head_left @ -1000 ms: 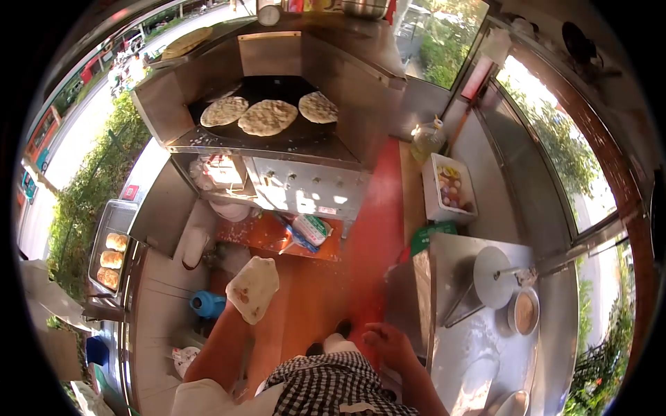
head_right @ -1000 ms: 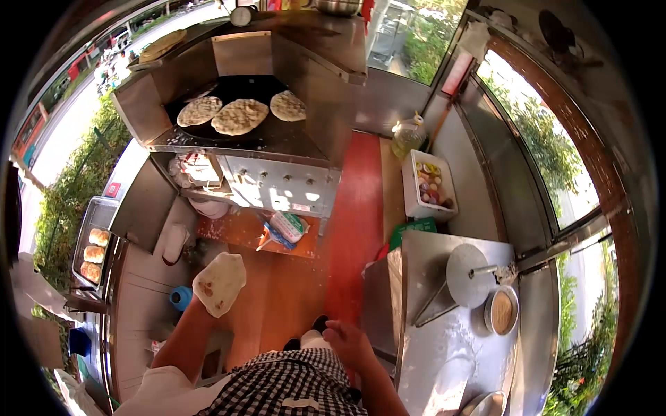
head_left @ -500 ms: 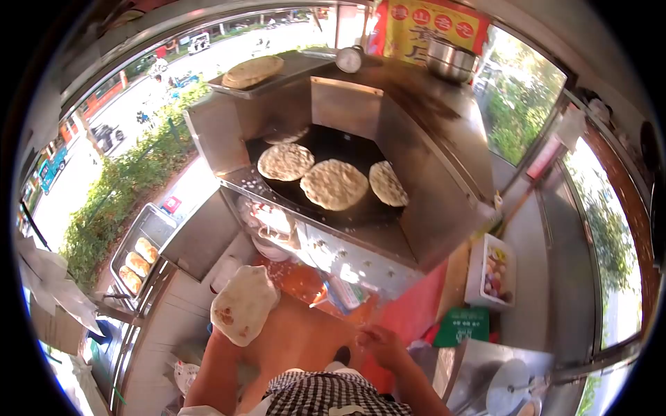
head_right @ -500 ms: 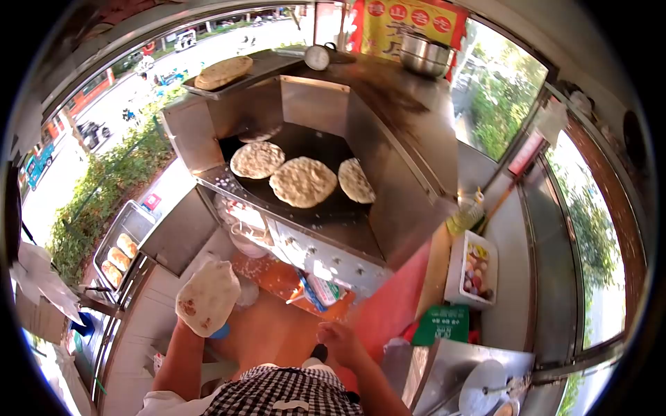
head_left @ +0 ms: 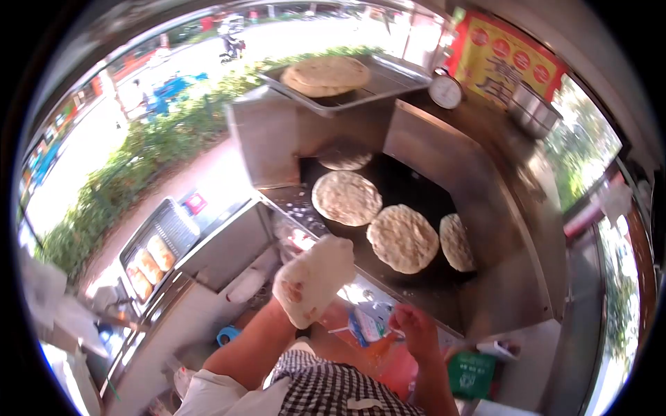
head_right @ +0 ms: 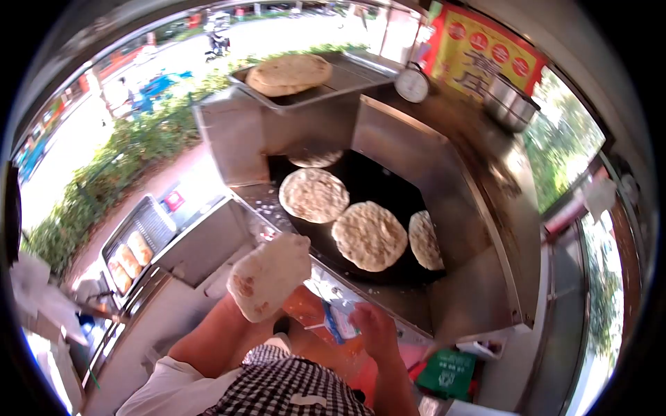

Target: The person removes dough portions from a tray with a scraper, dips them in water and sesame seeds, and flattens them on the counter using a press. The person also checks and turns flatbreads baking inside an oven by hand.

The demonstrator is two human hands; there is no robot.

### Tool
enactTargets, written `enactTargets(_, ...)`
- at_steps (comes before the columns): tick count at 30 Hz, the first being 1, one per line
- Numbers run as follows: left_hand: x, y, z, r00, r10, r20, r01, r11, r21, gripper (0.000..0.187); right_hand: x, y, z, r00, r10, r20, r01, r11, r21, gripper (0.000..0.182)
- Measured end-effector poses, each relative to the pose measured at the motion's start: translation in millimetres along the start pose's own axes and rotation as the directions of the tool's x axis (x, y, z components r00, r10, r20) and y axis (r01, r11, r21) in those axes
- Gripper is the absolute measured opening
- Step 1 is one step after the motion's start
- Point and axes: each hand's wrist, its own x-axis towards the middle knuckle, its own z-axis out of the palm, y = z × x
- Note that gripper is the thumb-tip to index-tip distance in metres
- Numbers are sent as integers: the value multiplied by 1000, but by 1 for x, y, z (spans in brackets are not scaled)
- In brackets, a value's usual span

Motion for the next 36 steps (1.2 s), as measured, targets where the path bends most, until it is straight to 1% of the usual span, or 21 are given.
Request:
enactTargets(1,17,2,-16,996,-13,93,-17,950,312,43,9,-5,7,999,25,-47,-25,1000,4,25)
enactTargets(2,28,11,-12,996,-91,8,91,972,-218,43,16,-10,12,994,48,-98,-47,999,9,25)
enactTargets(3,39,20,-7,983,-169,-78,68,715,-695,43,21,-11,16,989,37,-144,-38,999,-4,26)
enactTargets(5,66,7,-35,996,-84,-40,56,882,-468,46,38,-15,25,975,-2,-224,-3,1000,-24,29)
enactTargets(6,76,2,-54,999,-45,14,47,948,-313,47,44,-26,29,960,-36,-278,-2,991,-137,30)
enactTargets(8,91,0,-77,996,-19,85,27,995,-96,48,54,-57,37,933,-103,-344,-29,934,-356,34)
enactTargets(9,96,3,-81,994,-34,102,38,999,-38,49,61,-63,43,912,-31,-410,-109,944,-312,39)
enactTargets(10,101,7,-85,992,-48,119,46,999,20,49,68,-64,45,902,-87,-422,-92,918,-386,40)
enactTargets(11,108,7,-89,980,-49,193,121,917,-381,48,76,-62,45,894,-147,-424,-74,884,-461,41)
enactTargets(12,116,5,-95,967,-24,253,203,675,-709,47,85,-61,45,886,-207,-415,-55,843,-536,42)
enactTargets(13,117,-4,-106,982,-107,156,136,973,-189,46,93,-60,44,882,-221,-415,-64,818,-572,43)
enactTargets(14,118,-13,-116,981,-187,55,149,900,409,46,101,-58,44,882,-234,-409,-71,792,-607,44)
enactTargets(15,118,-17,-121,977,-183,113,181,983,28,46,108,-55,42,885,-243,-396,-76,765,-640,44)
enactTargets(16,117,-22,-125,975,-158,155,204,912,-355,46,115,-51,36,881,-290,-373,-45,735,-676,44)
enactTargets(18,114,-40,-134,984,-180,13,173,962,213,47,130,-44,28,866,-385,-320,26,674,-738,45)
enactTargets(20,116,-48,-144,982,-191,-1,190,977,93,48,143,-45,20,883,-340,-324,-10,675,-737,45)
enactTargets(21,118,-45,-144,978,-204,55,210,924,-319,48,148,-46,18,891,-317,-325,-28,675,-737,46)
enactTargets(22,120,-41,-144,976,-189,106,210,706,-676,49,154,-46,17,896,-311,-316,-23,679,-734,46)
enactTargets(25,121,-27,-141,954,-299,29,227,656,-720,57,171,-47,14,919,-284,-273,-13,671,-741,47)
enactTargets(31,118,-26,-136,937,-287,-198,73,717,-693,52,190,-35,7,944,-289,-159,50,600,-799,45)
enactTargets(36,111,-22,-130,938,-284,-198,70,715,-696,64,204,-37,9,944,-316,-90,145,648,-747,41)
